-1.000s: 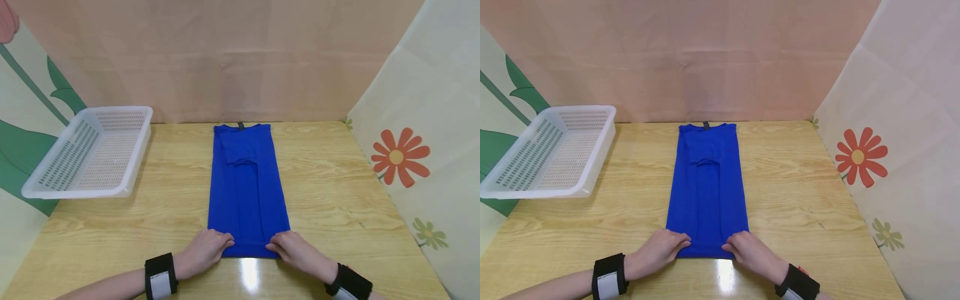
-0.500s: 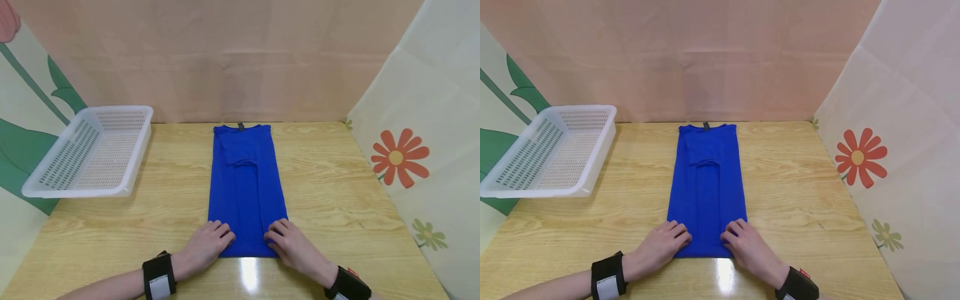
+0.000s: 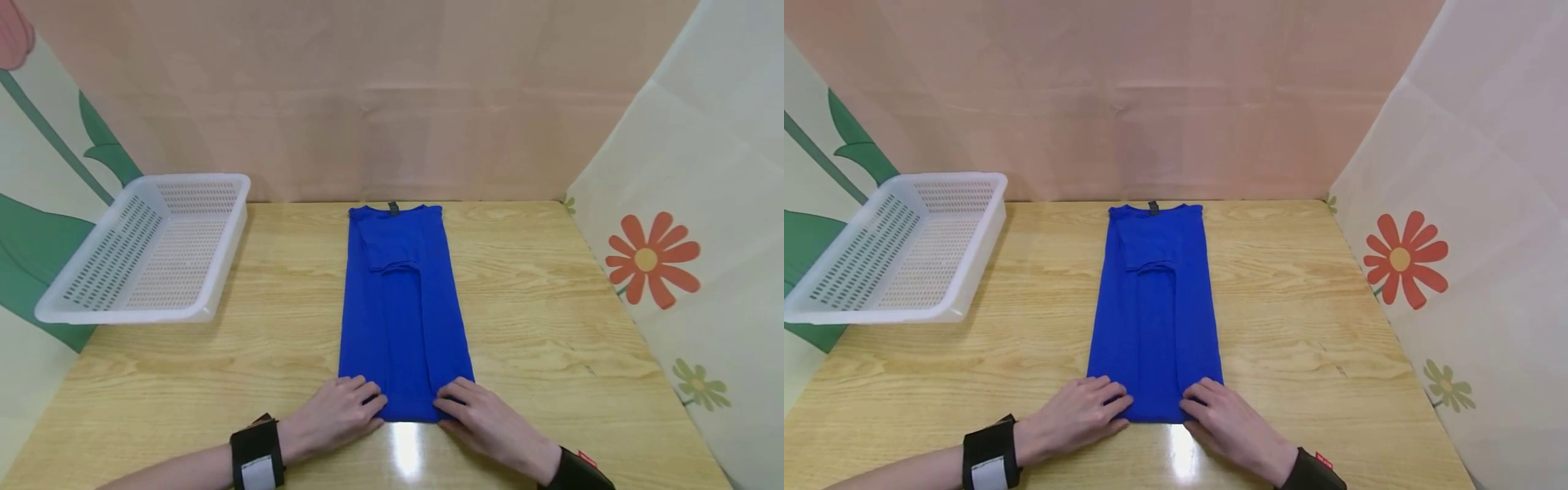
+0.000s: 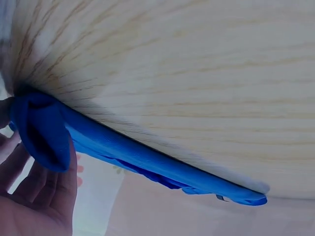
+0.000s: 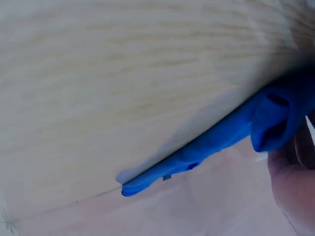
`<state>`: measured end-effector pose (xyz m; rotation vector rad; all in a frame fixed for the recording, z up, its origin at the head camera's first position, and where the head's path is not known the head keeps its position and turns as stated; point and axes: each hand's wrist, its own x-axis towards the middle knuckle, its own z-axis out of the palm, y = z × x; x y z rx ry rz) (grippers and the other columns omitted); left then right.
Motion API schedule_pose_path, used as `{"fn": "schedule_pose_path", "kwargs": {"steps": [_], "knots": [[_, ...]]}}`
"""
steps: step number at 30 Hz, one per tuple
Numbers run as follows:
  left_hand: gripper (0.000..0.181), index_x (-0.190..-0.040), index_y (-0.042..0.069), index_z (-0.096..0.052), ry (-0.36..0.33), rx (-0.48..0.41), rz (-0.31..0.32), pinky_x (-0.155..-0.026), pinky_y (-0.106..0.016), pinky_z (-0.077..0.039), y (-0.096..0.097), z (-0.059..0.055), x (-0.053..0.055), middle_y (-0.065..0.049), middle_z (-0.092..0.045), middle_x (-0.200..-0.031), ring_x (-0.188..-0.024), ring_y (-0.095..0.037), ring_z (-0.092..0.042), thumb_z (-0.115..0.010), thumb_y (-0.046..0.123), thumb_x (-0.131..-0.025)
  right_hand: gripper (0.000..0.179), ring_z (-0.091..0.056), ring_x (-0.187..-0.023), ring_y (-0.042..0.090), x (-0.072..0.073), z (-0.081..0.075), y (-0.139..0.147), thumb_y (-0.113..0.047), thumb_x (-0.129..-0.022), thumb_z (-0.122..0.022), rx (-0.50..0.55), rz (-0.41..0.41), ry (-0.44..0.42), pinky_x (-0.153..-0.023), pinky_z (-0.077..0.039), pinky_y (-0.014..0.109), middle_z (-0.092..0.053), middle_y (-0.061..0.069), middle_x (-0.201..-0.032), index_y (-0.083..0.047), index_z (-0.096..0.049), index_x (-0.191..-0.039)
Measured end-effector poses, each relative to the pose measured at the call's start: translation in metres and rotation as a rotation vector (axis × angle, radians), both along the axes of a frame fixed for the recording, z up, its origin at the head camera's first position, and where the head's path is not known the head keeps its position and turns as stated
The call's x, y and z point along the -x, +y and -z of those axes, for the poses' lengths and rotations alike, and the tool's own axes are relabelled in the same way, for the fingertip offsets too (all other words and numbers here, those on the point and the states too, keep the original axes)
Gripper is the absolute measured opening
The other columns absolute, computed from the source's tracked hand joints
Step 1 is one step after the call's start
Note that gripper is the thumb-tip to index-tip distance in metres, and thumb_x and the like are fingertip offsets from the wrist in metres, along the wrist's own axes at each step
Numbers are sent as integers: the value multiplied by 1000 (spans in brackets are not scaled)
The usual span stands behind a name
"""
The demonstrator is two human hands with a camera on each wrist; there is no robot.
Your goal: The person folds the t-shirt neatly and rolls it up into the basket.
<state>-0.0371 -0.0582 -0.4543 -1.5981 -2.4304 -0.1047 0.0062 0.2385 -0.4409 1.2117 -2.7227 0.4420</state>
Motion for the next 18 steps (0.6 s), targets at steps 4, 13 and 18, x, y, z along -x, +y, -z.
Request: {"fn": "schedule_pose_path", "kwargs": {"steps": [4, 13, 18], "knots": [[23, -110, 19, -74, 15, -37, -33, -74, -26, -57, 1, 1, 0, 5, -74, -103, -89, -10, -67, -65, 35, -97, 27, -59, -94, 8, 2, -2, -3, -26, -87, -79, -43, 28, -29, -76, -56, 25, -67, -4, -106, -11, -73, -109], [25, -118, 14, -74, -209, -121, -119, -74, -25, -58, 0, 1, 4, 4, -76, -105, -91, -10, -69, -62, 27, -100, 12, -57, -84, 2, 12, -1, -7, -13, -89, -76, -3, 81, -110, -71, -55, 19, -63, -6, -91, -12, -76, -100], [25, -122, 14, -71, -258, -124, -154, -72, -23, -57, -1, 2, 6, 3, -76, -106, -91, -11, -69, -59, 24, -102, 11, -60, -78, 1, 20, -1, -6, -6, -89, -73, 91, 95, -182, -69, -56, 19, -64, -5, -85, -7, -78, -99]]}}
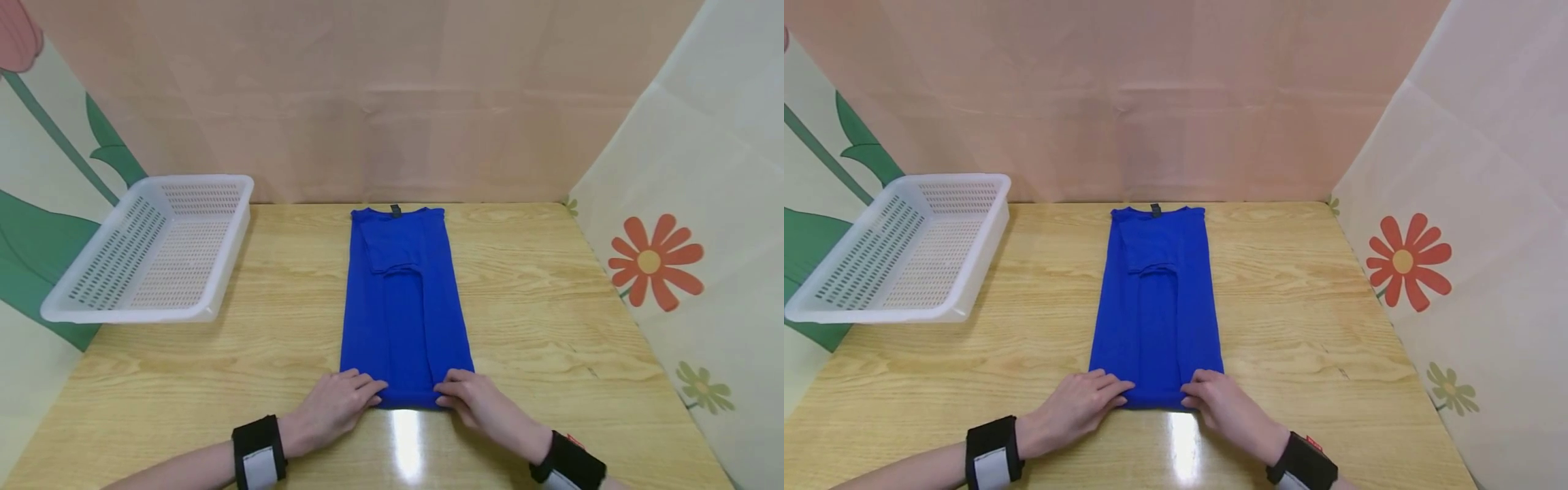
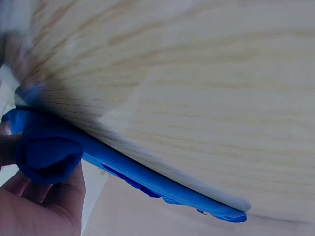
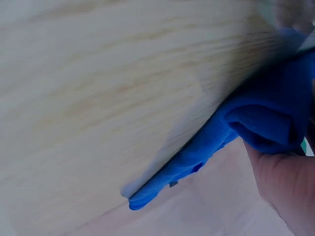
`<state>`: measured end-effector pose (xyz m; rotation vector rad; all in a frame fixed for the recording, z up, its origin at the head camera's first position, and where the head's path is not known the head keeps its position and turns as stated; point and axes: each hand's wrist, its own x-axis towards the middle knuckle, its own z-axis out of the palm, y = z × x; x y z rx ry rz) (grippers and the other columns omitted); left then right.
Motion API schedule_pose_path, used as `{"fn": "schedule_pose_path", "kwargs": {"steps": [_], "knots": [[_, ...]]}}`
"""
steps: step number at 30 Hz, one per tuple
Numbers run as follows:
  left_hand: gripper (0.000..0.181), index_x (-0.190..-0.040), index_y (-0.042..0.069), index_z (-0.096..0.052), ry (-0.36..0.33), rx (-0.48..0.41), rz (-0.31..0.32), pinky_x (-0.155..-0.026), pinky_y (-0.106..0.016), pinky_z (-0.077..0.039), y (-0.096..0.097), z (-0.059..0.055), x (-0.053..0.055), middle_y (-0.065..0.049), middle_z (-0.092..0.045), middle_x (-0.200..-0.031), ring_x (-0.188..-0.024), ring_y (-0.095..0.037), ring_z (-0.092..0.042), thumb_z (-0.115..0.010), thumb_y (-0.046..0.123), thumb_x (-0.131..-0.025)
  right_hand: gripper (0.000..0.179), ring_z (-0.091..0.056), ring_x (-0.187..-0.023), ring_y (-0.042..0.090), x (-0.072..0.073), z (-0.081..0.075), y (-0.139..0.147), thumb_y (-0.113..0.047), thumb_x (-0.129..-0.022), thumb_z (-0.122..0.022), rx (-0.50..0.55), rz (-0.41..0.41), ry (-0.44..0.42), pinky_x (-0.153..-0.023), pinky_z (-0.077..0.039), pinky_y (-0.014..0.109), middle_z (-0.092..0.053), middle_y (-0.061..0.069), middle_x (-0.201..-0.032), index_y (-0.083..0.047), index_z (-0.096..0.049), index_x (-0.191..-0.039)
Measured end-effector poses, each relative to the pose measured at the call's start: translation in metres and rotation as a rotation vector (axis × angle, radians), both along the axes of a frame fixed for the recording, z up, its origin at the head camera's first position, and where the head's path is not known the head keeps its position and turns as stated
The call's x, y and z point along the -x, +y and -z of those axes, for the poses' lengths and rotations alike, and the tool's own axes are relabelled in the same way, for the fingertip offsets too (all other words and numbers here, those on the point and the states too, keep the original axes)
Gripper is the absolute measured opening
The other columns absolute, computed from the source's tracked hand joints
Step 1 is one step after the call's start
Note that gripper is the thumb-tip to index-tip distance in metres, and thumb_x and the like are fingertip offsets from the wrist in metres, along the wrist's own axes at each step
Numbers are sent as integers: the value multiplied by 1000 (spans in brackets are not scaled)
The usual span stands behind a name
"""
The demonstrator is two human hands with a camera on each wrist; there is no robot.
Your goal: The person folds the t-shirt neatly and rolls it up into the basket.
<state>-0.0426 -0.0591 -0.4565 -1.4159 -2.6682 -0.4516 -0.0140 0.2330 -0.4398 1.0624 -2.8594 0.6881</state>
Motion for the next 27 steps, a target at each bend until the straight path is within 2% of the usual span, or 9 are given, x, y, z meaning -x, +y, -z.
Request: {"fn": "schedule_pose_path", "kwargs": {"steps": [6, 10, 14, 18, 22, 24, 27], "knots": [[19, -113, 11, -74, -45, -55, -32, -67, -21, -56, 0, 2, 4, 2, -76, -99, -85, -10, -70, -63, 18, -99, 6, -65, -72, 3, 8, 4, 1, -2, -88, -73, 105, 16, 11, -64, -54, 19, -70, -2, -78, -3, -75, -93], [14, -105, 13, -76, -33, -88, -60, -65, -21, -56, 1, 2, 7, 5, -74, -89, -79, -8, -70, -65, 19, -98, 2, -66, -70, 2, 15, 2, 2, -5, -89, -73, 103, 67, -60, -62, -54, 19, -73, -1, -78, -5, -74, -88], [13, -101, 14, -76, -105, -97, -92, -64, -18, -54, 1, 1, 11, 5, -69, -86, -76, -5, -67, -65, 21, -98, 6, -62, -68, -2, 20, 0, 2, -9, -89, -74, 80, 112, -89, -59, -51, 18, -71, -3, -75, -9, -73, -83], [11, -97, 14, -75, -232, -109, -132, -64, -15, -50, 1, -2, 17, 6, -67, -86, -75, -2, -63, -66, 21, -98, 7, -61, -67, 0, 19, 0, 0, -10, -87, -77, 57, 140, -30, -59, -50, 20, -68, -5, -75, -10, -71, -82], [9, -94, 16, -73, -302, -121, -161, -63, -14, -48, 1, -5, 21, 6, -68, -86, -74, 0, -60, -67, 22, -97, 8, -60, -74, 4, 14, 1, 0, -7, -85, -78, 14, 144, 48, -65, -53, 22, -65, -4, -83, -9, -72, -91], [9, -93, 16, -73, -314, -126, -166, -62, -14, -47, 1, -5, 21, 6, -68, -85, -73, 0, -59, -68, 23, -97, 15, -61, -84, 8, 10, 0, 1, -7, -84, -79, -29, 101, 120, -72, -56, 26, -65, -3, -92, -10, -74, -98], [9, -91, 16, -72, -334, -138, -169, -61, -14, -45, 1, -5, 23, 6, -66, -84, -72, -1, -58, -70, 23, -95, 27, -60, -97, 11, 4, 2, 3, -15, -82, -82, -90, 14, 218, -81, -57, 32, -66, -2, -105, -13, -74, -108]]}}
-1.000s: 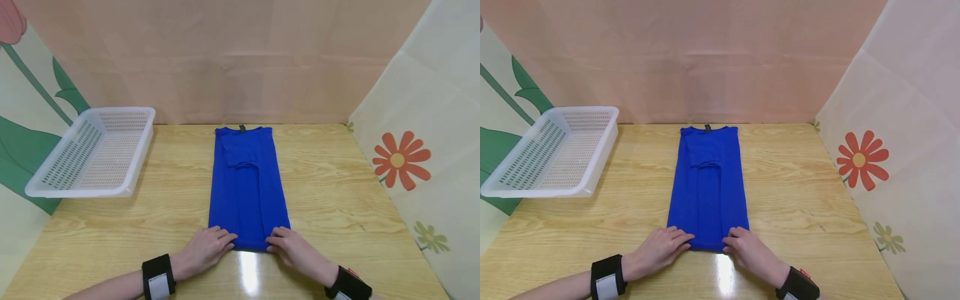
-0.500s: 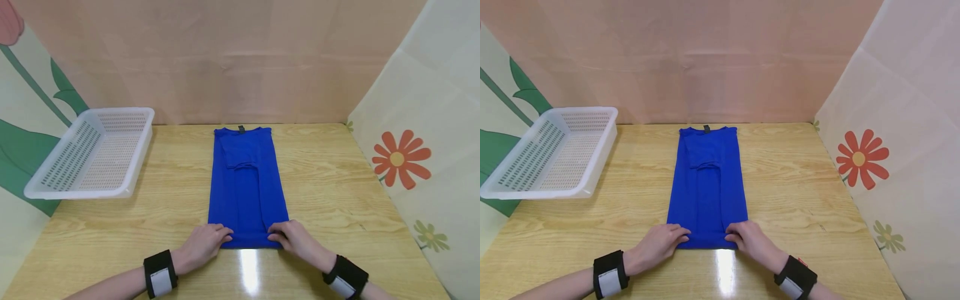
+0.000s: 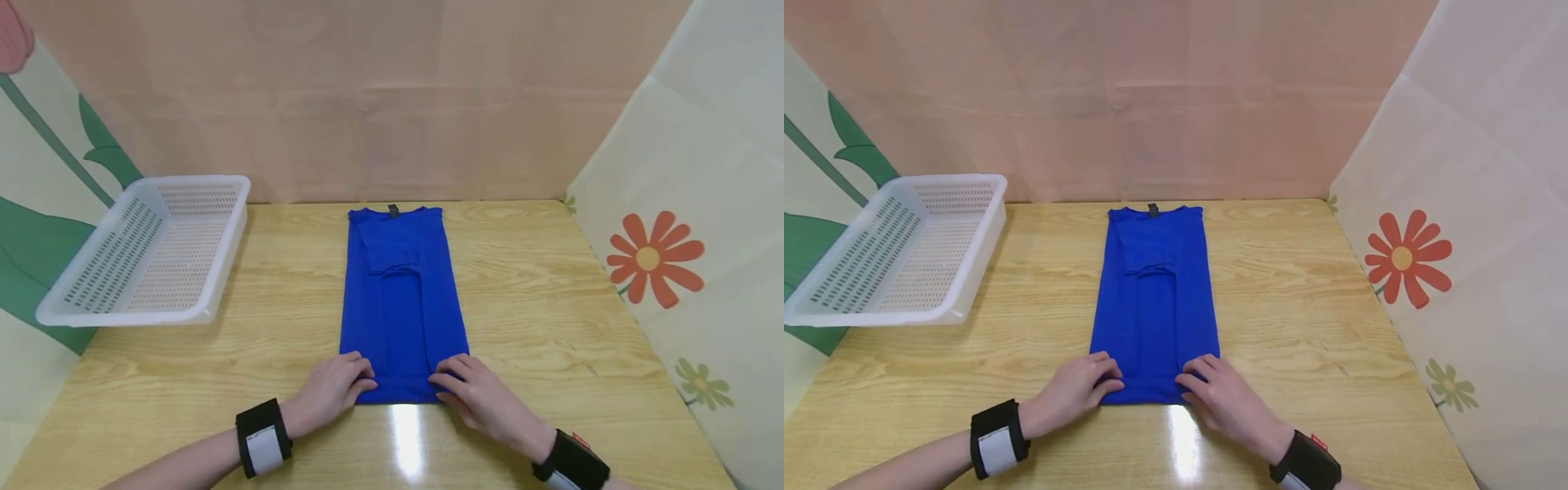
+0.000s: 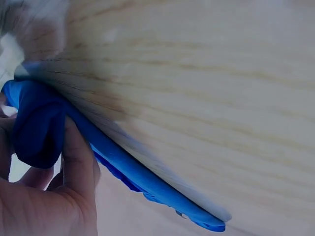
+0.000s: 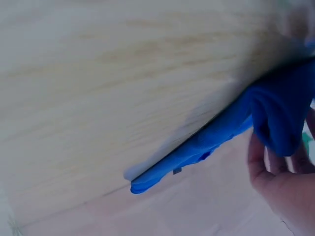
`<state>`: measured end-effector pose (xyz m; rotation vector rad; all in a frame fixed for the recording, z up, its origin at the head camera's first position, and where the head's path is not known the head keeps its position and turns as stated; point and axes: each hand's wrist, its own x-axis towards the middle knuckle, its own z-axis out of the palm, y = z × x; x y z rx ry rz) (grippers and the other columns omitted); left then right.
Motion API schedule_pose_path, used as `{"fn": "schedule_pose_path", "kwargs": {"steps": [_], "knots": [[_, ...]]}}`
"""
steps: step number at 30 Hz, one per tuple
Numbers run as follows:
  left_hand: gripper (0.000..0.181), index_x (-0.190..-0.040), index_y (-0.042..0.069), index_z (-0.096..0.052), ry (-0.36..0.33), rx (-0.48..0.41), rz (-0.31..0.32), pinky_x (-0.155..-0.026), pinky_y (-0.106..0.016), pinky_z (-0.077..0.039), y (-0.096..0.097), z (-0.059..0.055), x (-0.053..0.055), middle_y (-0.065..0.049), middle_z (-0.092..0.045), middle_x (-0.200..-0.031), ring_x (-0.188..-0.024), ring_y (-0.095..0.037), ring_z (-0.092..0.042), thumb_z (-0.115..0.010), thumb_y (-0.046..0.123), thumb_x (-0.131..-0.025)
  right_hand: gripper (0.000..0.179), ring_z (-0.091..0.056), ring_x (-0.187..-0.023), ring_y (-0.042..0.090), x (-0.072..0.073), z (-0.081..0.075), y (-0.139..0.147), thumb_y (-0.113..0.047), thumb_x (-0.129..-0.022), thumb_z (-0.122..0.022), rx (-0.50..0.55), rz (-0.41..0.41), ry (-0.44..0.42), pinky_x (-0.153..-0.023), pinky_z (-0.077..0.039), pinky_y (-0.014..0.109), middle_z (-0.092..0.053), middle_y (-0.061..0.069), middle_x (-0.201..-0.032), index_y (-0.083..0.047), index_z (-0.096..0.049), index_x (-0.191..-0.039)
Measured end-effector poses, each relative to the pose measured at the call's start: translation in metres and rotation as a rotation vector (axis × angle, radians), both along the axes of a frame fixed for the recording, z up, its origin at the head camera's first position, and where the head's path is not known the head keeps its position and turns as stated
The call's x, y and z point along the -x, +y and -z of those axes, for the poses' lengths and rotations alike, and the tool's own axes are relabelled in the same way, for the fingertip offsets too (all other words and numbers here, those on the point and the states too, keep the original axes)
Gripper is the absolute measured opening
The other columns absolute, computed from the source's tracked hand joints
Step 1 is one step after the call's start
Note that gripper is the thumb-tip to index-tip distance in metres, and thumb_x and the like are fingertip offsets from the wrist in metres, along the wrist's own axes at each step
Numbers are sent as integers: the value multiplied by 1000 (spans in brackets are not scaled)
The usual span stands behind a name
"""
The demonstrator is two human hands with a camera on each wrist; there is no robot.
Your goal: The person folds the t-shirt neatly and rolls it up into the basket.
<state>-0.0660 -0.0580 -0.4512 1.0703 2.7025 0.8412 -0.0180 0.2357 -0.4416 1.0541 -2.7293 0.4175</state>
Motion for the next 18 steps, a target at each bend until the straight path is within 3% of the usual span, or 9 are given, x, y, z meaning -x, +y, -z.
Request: {"fn": "schedule_pose_path", "kwargs": {"steps": [3, 6, 9, 15, 16, 18], "knots": [[9, -90, 15, -72, -46, -15, -15, -64, -16, -46, -1, -1, 2, 6, -65, -83, -74, -2, -57, -71, 23, -94, 33, -60, -103, 12, -5, 2, 1, -23, -83, -83, -50, -47, 27, -85, -57, 33, -66, -2, -111, -14, -73, -113], [8, -91, 16, -72, -98, -16, -24, -66, -17, -46, -1, -3, 6, 6, -66, -84, -75, -2, -57, -71, 23, -94, 31, -61, -101, 12, -5, 3, 1, -20, -84, -82, -73, -38, 23, -84, -58, 32, -68, -2, -110, -13, -73, -112], [9, -97, 17, -72, -46, 14, 12, -69, -19, -50, -2, -4, 6, 6, -67, -89, -79, -3, -61, -69, 24, -96, 24, -63, -95, 11, -3, 5, 0, -13, -84, -80, -42, -18, 0, -81, -58, 29, -69, -2, -104, -12, -75, -107], [23, -120, 21, -71, 418, 195, 242, -90, -31, -56, -7, -3, -5, 4, -68, -114, -104, -13, -65, -61, 29, -101, 13, -64, -82, 8, 9, 7, 0, -3, -83, -78, 165, -4, -109, -72, -57, 23, -68, -2, -89, -9, -75, -94], [26, -122, 21, -71, 481, 218, 272, -91, -32, -56, -7, -3, -6, 3, -68, -117, -106, -14, -65, -61, 33, -101, 11, -65, -81, 9, 12, 6, 1, -2, -83, -78, 187, -2, -133, -71, -57, 24, -69, -1, -87, -8, -75, -93], [33, -124, 21, -70, 544, 243, 310, -94, -33, -56, -8, -5, -9, 2, -69, -120, -110, -15, -64, -61, 41, -100, 8, -68, -79, 12, 17, 5, 2, -2, -84, -77, 227, 10, -198, -70, -57, 25, -70, 1, -85, -7, -75, -90]]}}
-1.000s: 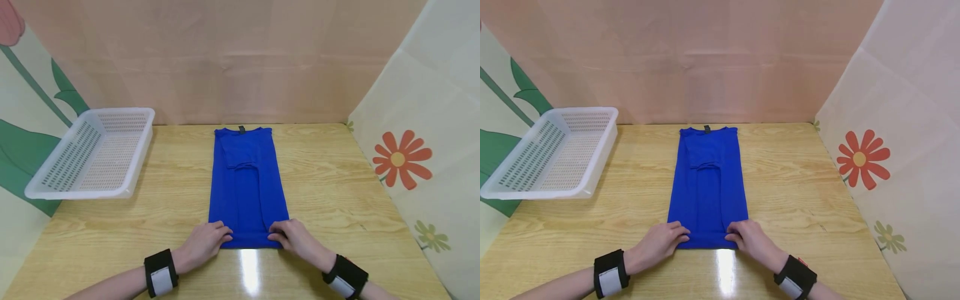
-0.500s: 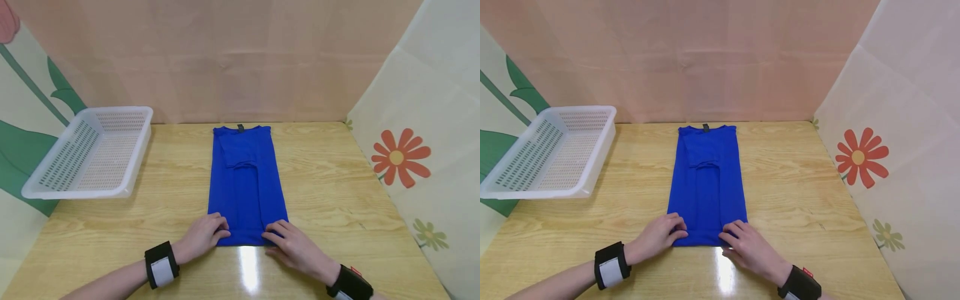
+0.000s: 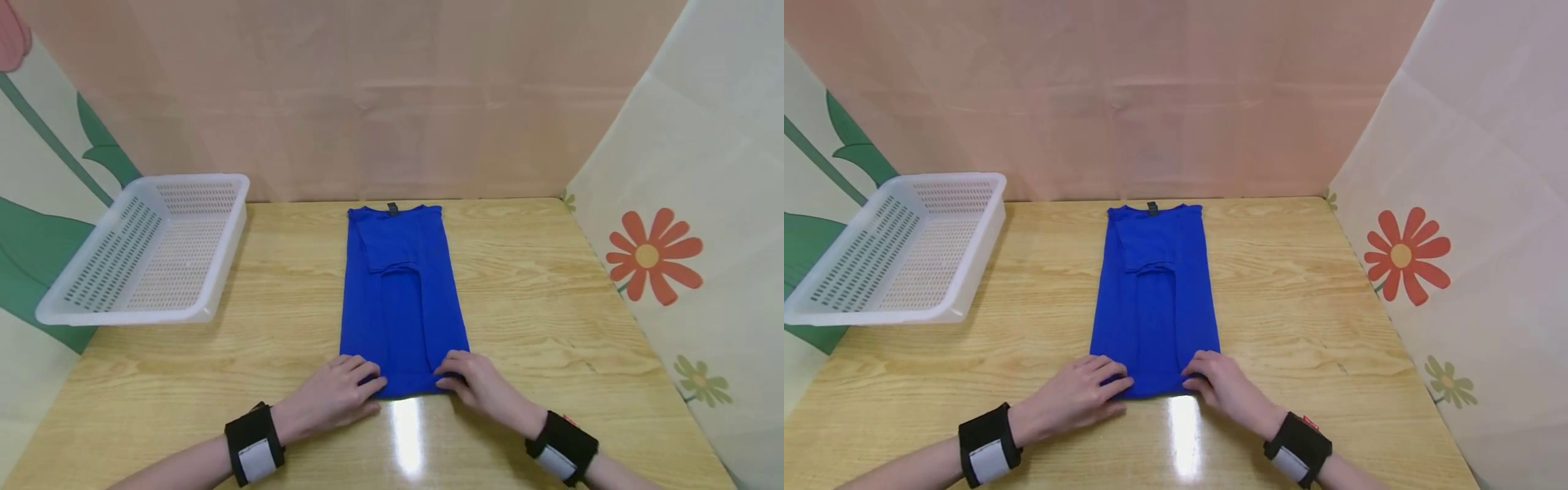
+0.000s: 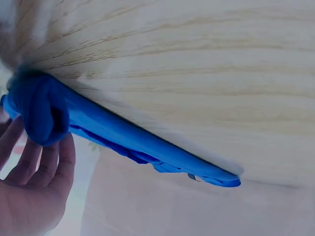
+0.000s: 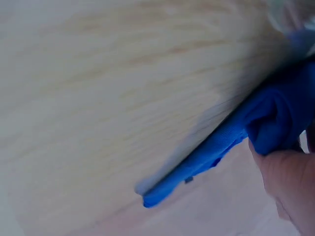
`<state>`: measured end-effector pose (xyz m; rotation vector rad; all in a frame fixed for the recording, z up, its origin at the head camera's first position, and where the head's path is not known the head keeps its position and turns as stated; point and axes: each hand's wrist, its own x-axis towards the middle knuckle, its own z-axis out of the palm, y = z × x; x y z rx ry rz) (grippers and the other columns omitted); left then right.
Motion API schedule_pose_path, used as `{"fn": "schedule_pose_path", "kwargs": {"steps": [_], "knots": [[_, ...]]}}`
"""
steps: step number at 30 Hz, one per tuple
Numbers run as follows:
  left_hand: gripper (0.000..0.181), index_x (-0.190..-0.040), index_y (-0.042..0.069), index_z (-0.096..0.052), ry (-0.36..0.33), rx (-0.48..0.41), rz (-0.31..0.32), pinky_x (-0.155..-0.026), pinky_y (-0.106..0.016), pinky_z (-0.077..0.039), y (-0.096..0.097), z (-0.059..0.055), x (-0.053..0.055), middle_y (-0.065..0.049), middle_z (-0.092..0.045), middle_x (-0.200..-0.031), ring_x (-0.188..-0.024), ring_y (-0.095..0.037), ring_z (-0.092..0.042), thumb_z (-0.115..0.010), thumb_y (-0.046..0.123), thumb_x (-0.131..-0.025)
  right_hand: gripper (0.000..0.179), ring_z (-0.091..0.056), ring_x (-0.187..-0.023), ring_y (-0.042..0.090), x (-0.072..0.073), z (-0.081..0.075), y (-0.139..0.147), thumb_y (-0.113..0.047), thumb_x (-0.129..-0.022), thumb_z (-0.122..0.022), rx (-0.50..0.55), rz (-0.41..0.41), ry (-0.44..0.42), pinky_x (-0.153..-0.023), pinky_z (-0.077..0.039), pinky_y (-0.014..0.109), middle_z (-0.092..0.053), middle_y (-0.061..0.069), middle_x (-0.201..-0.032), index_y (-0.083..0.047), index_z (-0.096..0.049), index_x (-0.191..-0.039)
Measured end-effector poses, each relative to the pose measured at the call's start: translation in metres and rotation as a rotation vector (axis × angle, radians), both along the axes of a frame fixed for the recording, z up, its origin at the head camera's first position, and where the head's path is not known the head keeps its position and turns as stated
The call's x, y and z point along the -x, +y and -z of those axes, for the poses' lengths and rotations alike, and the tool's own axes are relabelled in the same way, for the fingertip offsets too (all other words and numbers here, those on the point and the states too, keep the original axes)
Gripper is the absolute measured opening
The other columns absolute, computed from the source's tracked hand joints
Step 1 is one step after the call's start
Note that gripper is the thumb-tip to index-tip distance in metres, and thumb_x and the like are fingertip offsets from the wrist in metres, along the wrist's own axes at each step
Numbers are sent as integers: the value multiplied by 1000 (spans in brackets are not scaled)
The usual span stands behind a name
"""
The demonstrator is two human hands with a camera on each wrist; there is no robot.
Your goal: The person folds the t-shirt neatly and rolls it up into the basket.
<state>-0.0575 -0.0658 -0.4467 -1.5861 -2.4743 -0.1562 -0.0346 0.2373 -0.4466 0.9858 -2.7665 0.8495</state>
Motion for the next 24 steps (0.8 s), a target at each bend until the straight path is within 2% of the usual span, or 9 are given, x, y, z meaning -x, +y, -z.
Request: {"fn": "schedule_pose_path", "kwargs": {"steps": [2, 6, 8, 11, 14, 18, 21, 24], "knots": [[38, -124, 20, -70, 39, 4, 10, -90, -31, -57, 0, 1, -1, 2, -70, -119, -108, -15, -65, -61, 45, -99, 4, -69, -80, 13, 4, -2, 2, -5, -87, -76, 17, 15, -90, -70, -57, 26, -72, 1, -85, -6, -76, -91], [27, -117, 16, -73, 65, -37, -4, -81, -26, -57, 3, 6, -1, 2, -72, -108, -97, -12, -66, -64, 34, -98, 8, -70, -83, 12, 13, -7, 6, -12, -92, -72, 25, 31, -239, -72, -57, 26, -75, 2, -88, -6, -77, -92], [22, -112, 15, -74, 31, -77, -31, -77, -25, -57, 4, 8, 1, 3, -72, -102, -91, -11, -66, -66, 29, -98, 10, -69, -82, 11, 17, -10, 6, -13, -93, -71, 22, 28, -271, -71, -56, 25, -76, 2, -88, -6, -78, -93], [17, -107, 15, -76, -65, -144, -89, -71, -25, -56, 6, 9, 5, 4, -73, -95, -85, -11, -66, -66, 25, -98, 10, -69, -81, 11, 20, -12, 7, -11, -93, -71, 10, 22, -273, -70, -56, 24, -77, 3, -87, -4, -78, -93], [15, -103, 15, -78, -190, -198, -146, -70, -25, -56, 9, 8, 11, 5, -74, -92, -83, -10, -68, -66, 24, -98, 11, -69, -82, 11, 18, -11, 7, -8, -94, -69, -33, 24, -218, -71, -56, 24, -75, 3, -90, -4, -78, -97], [15, -98, 14, -79, -339, -230, -185, -70, -25, -57, 10, 5, 19, 5, -73, -87, -81, -10, -70, -66, 21, -98, 19, -65, -92, 10, 7, -8, 5, -18, -95, -70, -153, 22, -56, -79, -57, 29, -71, -1, -101, -9, -74, -111], [14, -95, 13, -79, -401, -239, -206, -70, -24, -56, 10, 3, 26, 4, -71, -84, -79, -10, -69, -66, 20, -98, 32, -61, -101, 11, 0, -5, 4, -28, -91, -75, -238, 14, 63, -86, -57, 35, -67, -1, -110, -13, -70, -119], [14, -94, 13, -79, -424, -243, -236, -67, -23, -54, 9, 1, 31, 4, -69, -82, -77, -11, -68, -67, 20, -97, 36, -61, -102, 15, -4, -3, 3, -23, -87, -80, -293, 2, 168, -88, -57, 38, -67, 1, -111, -12, -69, -119]]}}
